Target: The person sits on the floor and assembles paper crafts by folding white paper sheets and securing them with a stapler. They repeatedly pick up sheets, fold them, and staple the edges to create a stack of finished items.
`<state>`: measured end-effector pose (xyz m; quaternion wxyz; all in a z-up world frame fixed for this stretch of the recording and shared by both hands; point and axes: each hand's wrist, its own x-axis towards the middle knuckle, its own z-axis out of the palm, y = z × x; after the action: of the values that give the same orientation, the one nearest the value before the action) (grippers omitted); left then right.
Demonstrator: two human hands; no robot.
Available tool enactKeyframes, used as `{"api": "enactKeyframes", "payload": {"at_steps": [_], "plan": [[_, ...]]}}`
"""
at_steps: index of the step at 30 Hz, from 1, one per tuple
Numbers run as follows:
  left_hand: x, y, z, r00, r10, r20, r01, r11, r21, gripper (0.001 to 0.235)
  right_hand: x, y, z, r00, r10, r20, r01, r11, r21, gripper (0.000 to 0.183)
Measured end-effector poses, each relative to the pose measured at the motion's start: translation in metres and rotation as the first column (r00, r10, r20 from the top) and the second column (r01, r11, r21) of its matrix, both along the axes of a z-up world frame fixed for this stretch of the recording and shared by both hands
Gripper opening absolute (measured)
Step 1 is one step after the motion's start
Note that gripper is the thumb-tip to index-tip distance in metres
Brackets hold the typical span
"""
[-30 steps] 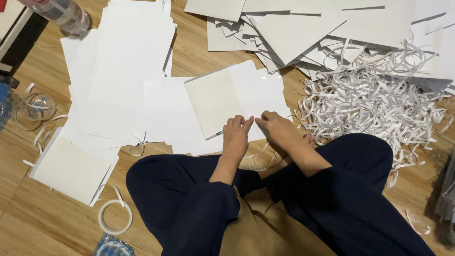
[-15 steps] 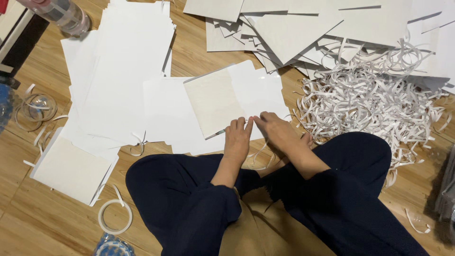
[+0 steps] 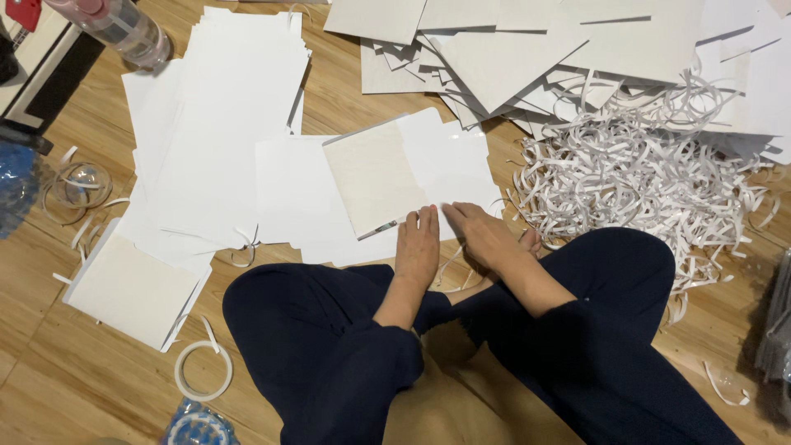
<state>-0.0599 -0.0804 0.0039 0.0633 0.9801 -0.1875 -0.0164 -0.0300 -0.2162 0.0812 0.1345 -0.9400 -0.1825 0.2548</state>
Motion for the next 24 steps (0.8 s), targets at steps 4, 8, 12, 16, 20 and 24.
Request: {"api": "enactKeyframes", "payload": {"at_steps": [4,8,12,16,20,24], "plan": [[-0.003,0.001,0.012,0.999,0.032,-0.021,-0.029,0.991,0.128,0.047,0.003,0.011,-0.015,0.979,0.153,0.133,-0.128,0.975,-0.182,0.057],[-0.017,0.013,0.026,0.985,0.164,-0.042,-0.149,0.958,0.245,0.04,0.001,0.012,-0.024,0.951,0.247,0.188,-0.194,0.945,-0.262,0.053],[-0.025,0.035,0.012,0.949,0.303,-0.088,-0.26,0.909,0.325,0.034,0.001,0.013,-0.026,0.948,0.259,0.182,-0.201,0.936,-0.287,0.053],[-0.021,0.055,-0.003,0.916,0.387,-0.108,-0.334,0.883,0.331,0.029,-0.001,0.018,-0.03,0.938,0.28,0.204,-0.196,0.915,-0.353,0.053],[0.002,0.077,0.018,0.703,0.603,-0.376,-0.574,0.794,0.201,0.043,0.0,0.017,-0.03,0.944,0.257,0.207,-0.187,0.933,-0.308,0.048],[0.021,0.1,0.011,0.402,0.632,-0.662,-0.904,0.39,-0.177,0.063,0.004,0.017,-0.009,0.973,0.195,0.126,-0.165,0.962,-0.218,0.047]]}}
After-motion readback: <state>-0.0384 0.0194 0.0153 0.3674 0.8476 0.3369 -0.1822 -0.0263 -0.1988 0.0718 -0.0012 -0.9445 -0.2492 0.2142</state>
